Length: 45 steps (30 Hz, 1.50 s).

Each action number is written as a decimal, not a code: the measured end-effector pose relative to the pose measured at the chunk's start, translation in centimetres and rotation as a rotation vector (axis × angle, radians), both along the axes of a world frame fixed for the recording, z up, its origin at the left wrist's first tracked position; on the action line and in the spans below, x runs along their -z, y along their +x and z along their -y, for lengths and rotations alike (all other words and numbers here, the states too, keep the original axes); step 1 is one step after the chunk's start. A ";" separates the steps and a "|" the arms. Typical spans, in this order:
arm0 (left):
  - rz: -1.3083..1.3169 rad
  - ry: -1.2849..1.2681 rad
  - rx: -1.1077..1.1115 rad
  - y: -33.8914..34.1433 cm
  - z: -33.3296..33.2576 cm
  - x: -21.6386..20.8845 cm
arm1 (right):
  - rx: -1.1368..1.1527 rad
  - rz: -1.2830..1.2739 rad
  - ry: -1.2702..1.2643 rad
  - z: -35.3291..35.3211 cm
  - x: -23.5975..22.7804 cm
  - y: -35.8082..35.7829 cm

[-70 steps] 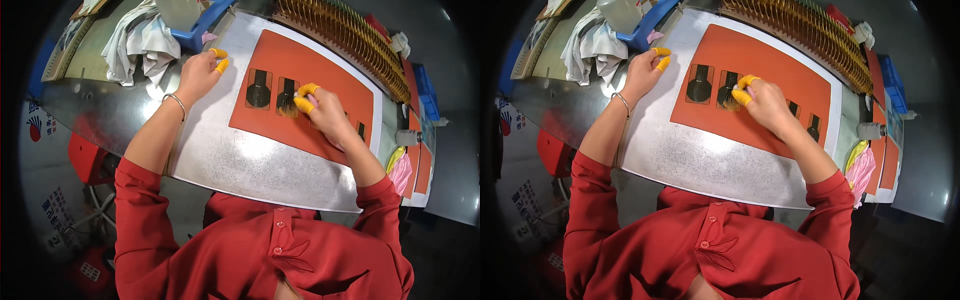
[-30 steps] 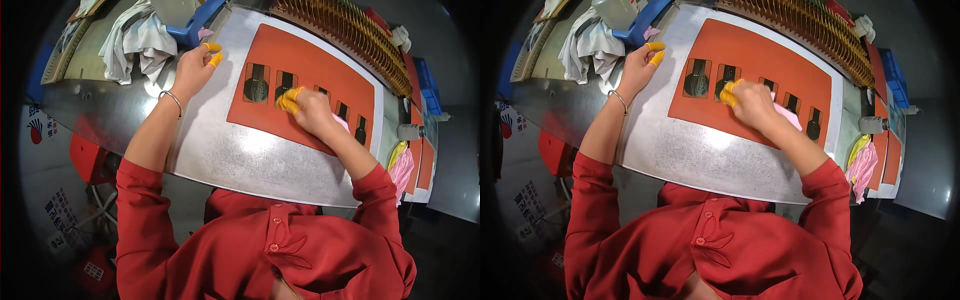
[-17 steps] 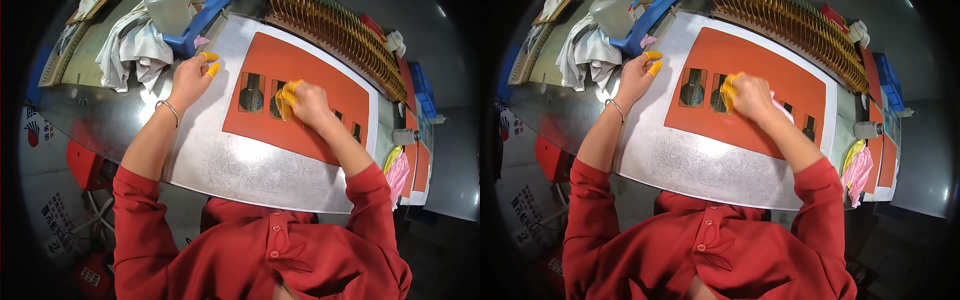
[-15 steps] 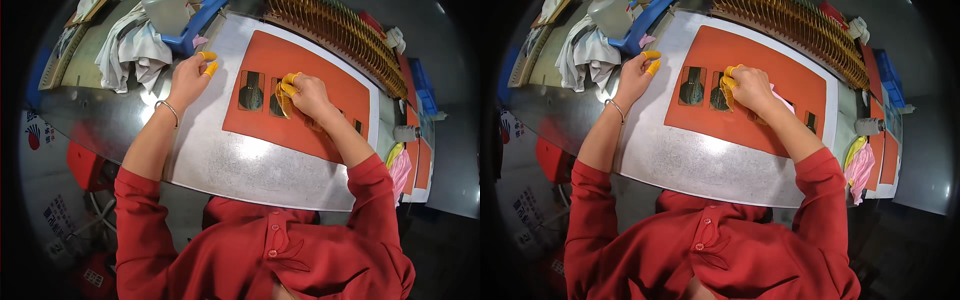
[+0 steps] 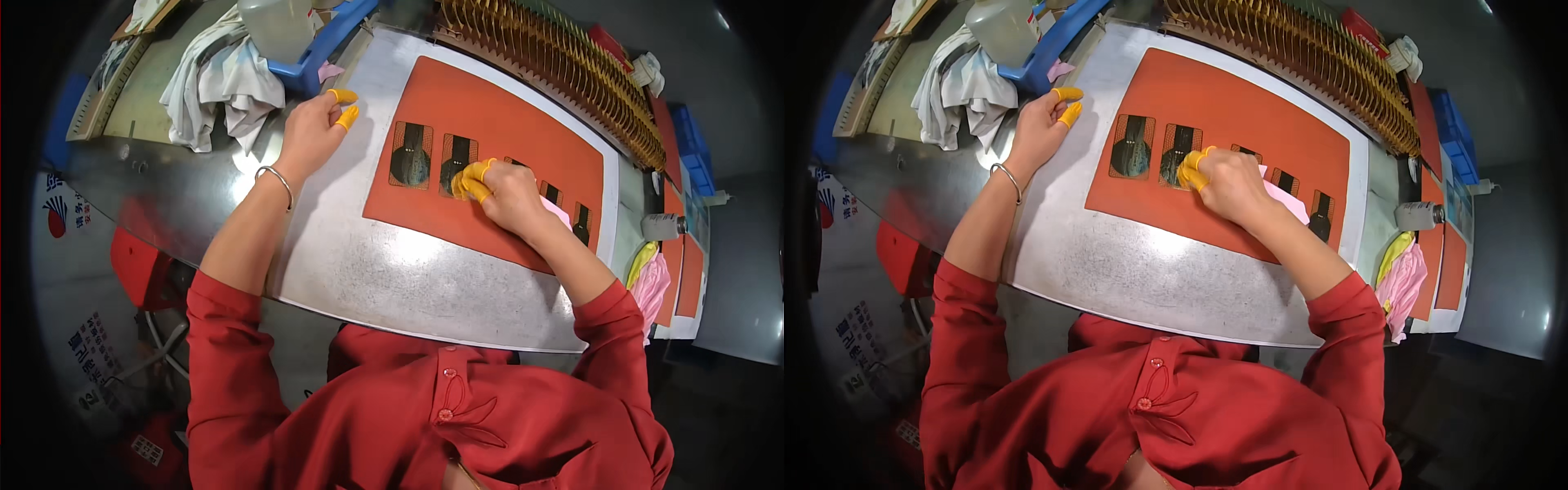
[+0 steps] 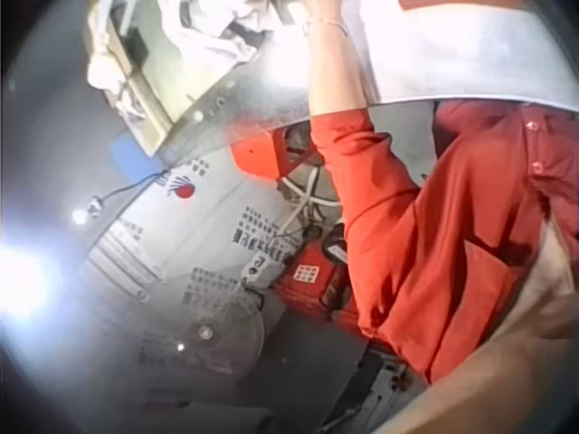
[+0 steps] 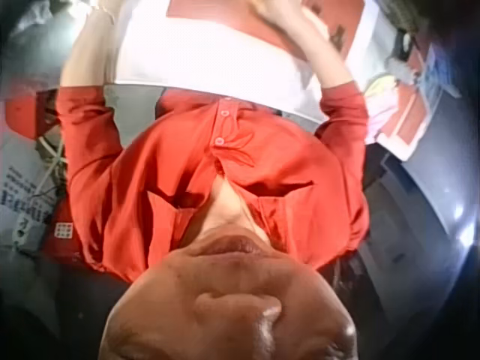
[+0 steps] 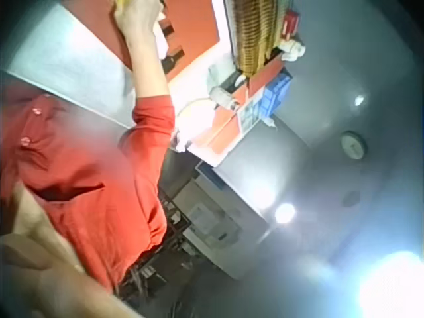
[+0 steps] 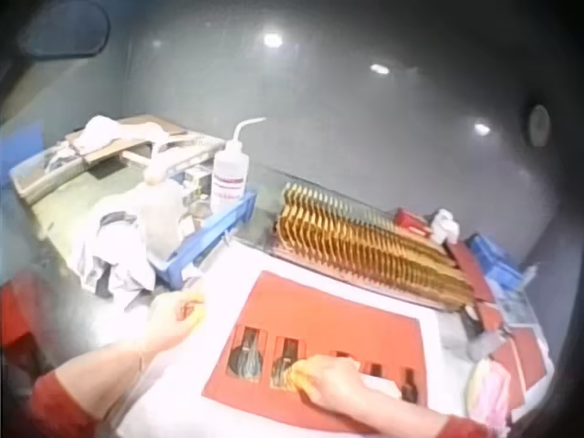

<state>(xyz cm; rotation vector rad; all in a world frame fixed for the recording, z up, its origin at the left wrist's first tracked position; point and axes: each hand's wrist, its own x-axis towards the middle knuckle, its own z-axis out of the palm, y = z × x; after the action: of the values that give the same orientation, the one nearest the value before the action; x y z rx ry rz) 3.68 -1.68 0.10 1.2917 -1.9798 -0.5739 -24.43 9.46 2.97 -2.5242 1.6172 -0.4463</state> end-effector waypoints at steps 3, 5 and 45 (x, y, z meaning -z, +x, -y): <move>0.011 0.008 0.008 -0.3 -0.5 0.1 | -0.015 0.025 -0.003 -0.3 0.2 -0.2; 0.008 0.023 -0.005 0.0 -0.8 -0.2 | -0.065 0.075 -0.002 -1.1 -0.1 0.3; -0.115 0.017 0.045 -0.1 0.4 1.0 | 0.089 0.017 0.073 5.1 -1.3 -0.5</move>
<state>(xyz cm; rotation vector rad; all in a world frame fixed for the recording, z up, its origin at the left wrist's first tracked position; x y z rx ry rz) 3.58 -2.08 -0.90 1.2000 -1.9171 -0.6730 -24.96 4.34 4.30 -2.3973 1.7132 -0.4089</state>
